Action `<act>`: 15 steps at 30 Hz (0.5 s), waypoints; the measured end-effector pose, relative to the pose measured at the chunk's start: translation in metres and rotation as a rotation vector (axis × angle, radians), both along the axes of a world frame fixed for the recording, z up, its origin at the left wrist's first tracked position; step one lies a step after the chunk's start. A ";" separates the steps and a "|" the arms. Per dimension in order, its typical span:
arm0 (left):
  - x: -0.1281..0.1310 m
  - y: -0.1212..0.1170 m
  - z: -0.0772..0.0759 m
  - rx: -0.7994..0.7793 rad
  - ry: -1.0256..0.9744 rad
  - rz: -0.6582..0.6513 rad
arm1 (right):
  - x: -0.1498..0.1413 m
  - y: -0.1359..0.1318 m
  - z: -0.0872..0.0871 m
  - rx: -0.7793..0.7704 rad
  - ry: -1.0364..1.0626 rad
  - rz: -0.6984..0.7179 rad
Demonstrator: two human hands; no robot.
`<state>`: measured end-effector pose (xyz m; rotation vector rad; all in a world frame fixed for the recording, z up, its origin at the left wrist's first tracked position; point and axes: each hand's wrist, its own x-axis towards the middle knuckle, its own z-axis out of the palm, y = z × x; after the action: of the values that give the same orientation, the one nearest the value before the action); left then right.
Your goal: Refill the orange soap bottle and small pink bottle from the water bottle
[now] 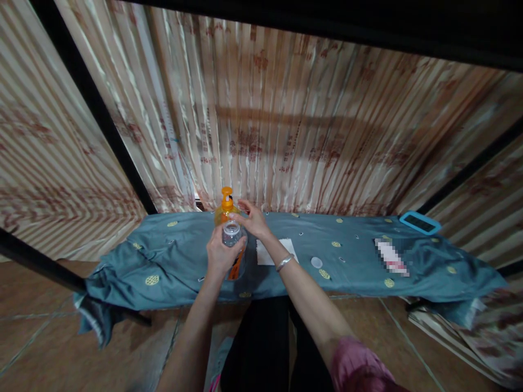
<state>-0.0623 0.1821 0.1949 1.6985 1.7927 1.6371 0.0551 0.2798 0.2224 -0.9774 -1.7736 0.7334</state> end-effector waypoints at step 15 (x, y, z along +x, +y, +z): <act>-0.001 -0.002 0.002 -0.024 -0.004 -0.003 | 0.012 0.011 0.020 -0.007 -0.225 -0.027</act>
<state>-0.0636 0.1796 0.1970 1.6860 1.7998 1.6106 0.0671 0.2908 0.2427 -1.1223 -1.9478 0.6321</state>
